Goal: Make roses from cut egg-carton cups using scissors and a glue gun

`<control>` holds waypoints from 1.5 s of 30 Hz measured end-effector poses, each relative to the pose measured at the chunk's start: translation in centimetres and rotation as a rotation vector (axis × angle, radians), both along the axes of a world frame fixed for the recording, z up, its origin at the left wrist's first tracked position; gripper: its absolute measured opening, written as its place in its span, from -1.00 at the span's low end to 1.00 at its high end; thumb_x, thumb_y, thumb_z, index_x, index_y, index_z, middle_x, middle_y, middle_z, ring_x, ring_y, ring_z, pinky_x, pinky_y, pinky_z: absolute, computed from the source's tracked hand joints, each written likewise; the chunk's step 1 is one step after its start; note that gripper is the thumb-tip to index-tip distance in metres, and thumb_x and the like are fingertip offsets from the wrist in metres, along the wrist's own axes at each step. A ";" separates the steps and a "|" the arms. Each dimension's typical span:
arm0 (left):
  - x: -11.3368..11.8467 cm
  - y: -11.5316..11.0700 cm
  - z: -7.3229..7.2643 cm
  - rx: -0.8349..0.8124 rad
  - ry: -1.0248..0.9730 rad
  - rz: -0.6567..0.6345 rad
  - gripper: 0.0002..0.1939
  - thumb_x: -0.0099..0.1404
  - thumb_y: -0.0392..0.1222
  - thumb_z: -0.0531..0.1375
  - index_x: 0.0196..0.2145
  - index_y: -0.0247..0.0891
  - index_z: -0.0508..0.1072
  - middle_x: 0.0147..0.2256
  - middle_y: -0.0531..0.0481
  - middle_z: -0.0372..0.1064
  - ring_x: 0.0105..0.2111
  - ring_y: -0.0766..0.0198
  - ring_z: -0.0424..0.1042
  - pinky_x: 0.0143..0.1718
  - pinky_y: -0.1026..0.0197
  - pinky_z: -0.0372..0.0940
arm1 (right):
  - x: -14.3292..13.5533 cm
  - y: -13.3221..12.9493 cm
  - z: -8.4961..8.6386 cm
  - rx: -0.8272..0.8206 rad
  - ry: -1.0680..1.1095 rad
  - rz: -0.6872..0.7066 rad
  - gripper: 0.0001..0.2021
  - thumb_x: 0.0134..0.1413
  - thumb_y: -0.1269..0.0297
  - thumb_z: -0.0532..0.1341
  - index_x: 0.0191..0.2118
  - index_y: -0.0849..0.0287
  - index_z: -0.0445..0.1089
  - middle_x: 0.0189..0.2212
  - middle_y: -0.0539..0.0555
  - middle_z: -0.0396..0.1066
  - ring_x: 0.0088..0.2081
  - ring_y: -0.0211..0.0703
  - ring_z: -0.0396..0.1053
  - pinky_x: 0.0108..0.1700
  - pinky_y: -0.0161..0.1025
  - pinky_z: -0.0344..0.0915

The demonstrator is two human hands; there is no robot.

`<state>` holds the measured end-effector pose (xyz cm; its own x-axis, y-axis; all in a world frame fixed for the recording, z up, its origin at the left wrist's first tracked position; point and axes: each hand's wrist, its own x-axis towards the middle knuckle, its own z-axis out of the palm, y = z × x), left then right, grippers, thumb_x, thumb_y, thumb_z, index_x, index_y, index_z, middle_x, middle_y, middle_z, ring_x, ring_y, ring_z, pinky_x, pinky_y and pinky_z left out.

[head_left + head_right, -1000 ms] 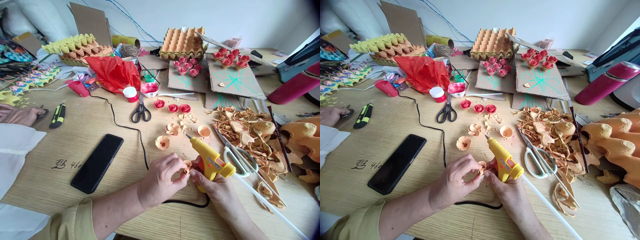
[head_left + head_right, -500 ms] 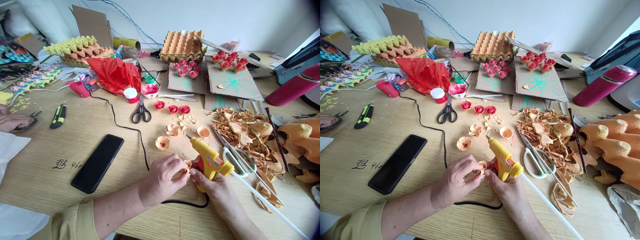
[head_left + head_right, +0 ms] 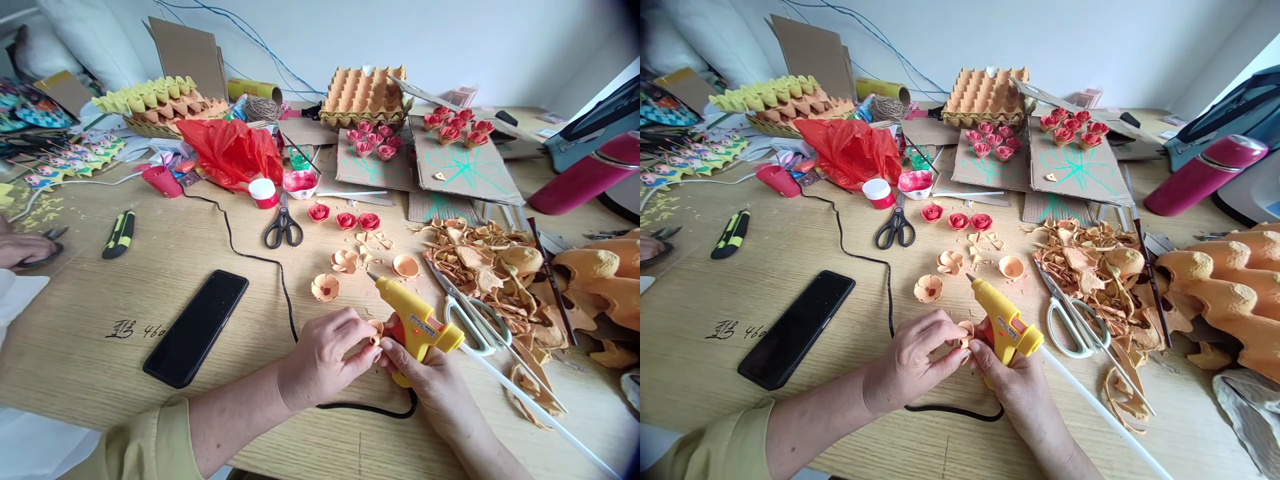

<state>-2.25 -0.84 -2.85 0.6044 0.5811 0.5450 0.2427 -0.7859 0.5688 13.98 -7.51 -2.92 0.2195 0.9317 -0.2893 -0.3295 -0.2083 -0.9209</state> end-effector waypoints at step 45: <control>-0.4 0.4 -0.1 -0.063 -0.038 0.099 -0.87 0.23 -0.40 0.25 -0.33 -0.23 0.39 -0.43 0.09 0.38 -0.43 0.37 0.41 -0.36 0.32 0.32 | 4.6 0.4 2.4 0.260 0.114 -0.528 -0.84 0.10 0.31 0.39 -0.29 0.12 0.39 -0.44 -0.06 0.26 -0.45 -0.35 0.14 -0.42 -0.42 0.26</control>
